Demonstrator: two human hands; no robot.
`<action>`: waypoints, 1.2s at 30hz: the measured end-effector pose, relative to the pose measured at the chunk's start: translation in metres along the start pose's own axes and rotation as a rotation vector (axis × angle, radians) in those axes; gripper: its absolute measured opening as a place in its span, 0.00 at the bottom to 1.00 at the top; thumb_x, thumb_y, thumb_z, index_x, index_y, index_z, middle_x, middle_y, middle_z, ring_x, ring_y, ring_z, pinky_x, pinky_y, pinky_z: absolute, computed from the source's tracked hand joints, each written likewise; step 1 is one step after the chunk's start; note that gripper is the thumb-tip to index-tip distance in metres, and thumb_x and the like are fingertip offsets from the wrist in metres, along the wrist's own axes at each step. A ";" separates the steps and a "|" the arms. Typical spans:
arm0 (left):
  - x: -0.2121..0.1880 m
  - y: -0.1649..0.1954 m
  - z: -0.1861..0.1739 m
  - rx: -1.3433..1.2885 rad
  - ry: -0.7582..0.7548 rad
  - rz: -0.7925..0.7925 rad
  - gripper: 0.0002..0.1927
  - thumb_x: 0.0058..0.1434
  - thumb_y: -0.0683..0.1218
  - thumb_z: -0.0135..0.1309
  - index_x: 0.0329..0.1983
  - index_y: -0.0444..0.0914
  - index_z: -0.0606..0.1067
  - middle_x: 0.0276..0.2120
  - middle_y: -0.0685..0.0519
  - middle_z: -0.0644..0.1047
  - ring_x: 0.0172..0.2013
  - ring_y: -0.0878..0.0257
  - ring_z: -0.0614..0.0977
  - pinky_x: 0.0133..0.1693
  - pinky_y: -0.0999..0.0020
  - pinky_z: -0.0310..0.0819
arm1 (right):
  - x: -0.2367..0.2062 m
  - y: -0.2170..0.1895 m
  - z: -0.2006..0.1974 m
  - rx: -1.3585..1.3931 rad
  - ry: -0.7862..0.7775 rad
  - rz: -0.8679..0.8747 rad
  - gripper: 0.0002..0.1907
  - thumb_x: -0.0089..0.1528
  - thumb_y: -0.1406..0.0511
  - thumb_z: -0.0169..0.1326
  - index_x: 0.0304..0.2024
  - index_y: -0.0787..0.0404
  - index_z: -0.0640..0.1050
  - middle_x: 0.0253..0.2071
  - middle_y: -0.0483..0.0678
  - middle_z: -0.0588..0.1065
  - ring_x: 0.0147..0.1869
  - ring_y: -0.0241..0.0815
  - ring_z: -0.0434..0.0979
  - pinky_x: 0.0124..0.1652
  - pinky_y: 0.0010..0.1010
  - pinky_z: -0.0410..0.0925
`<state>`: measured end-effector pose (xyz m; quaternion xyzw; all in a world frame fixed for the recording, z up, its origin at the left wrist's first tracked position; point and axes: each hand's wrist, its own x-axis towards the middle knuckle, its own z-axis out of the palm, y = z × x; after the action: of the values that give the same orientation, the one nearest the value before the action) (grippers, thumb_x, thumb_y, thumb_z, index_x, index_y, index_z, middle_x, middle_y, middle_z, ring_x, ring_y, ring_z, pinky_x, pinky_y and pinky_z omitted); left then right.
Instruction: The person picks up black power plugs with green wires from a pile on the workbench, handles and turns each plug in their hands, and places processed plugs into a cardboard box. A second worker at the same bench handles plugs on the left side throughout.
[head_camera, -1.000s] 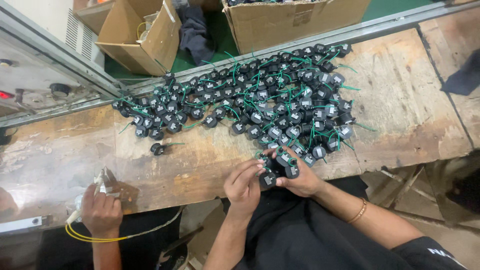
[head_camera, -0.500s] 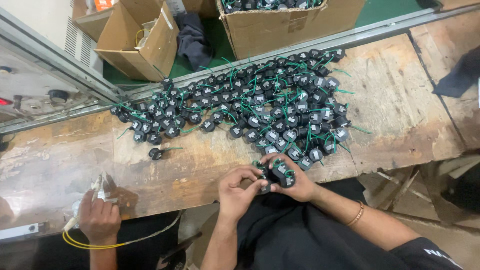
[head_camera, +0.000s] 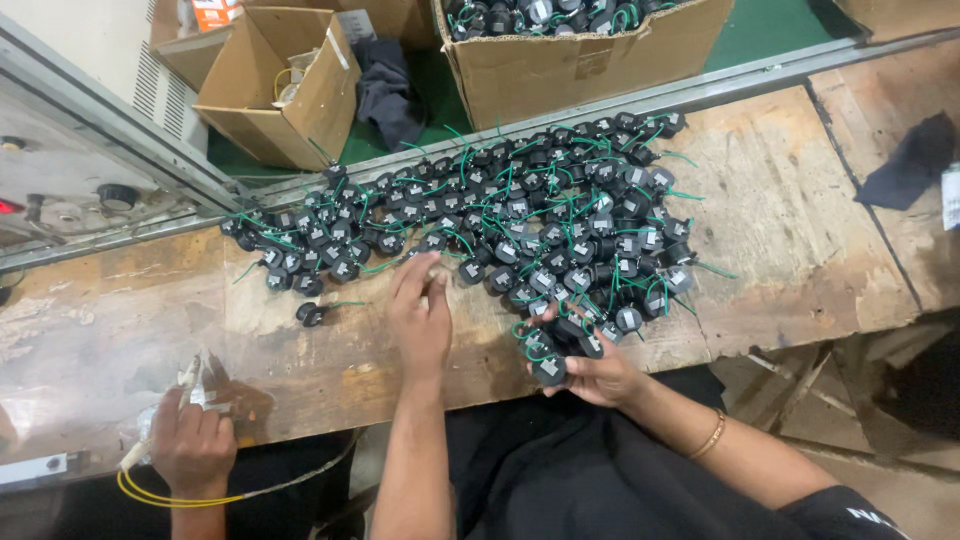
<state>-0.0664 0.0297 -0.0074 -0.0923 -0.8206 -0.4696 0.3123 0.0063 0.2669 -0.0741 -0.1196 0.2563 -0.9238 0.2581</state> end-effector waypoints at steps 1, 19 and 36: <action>0.007 -0.006 0.004 0.115 -0.062 0.008 0.15 0.59 0.34 0.58 0.50 0.35 0.80 0.47 0.45 0.80 0.46 0.52 0.82 0.47 0.63 0.76 | 0.000 -0.002 0.001 0.002 0.010 0.026 0.41 0.56 0.68 0.67 0.65 0.54 0.59 0.64 0.55 0.64 0.56 0.55 0.77 0.41 0.43 0.77; -0.062 0.036 0.000 -0.946 -0.045 -0.324 0.09 0.65 0.33 0.52 0.46 0.35 0.76 0.37 0.50 0.83 0.39 0.61 0.84 0.43 0.66 0.79 | 0.002 0.006 0.004 -0.292 -0.131 -0.005 0.57 0.62 0.56 0.67 0.81 0.57 0.44 0.71 0.50 0.62 0.71 0.45 0.69 0.58 0.46 0.76; -0.063 0.080 -0.012 -0.230 -0.273 0.141 0.13 0.48 0.36 0.68 0.32 0.37 0.75 0.40 0.51 0.84 0.47 0.51 0.84 0.50 0.59 0.77 | 0.000 0.022 -0.004 -0.922 0.107 -0.278 0.45 0.57 0.67 0.69 0.71 0.64 0.60 0.66 0.52 0.68 0.71 0.43 0.67 0.67 0.36 0.62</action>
<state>0.0235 0.0719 0.0164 -0.2474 -0.7877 -0.5205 0.2176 0.0140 0.2522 -0.0889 -0.2071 0.6334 -0.7446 0.0390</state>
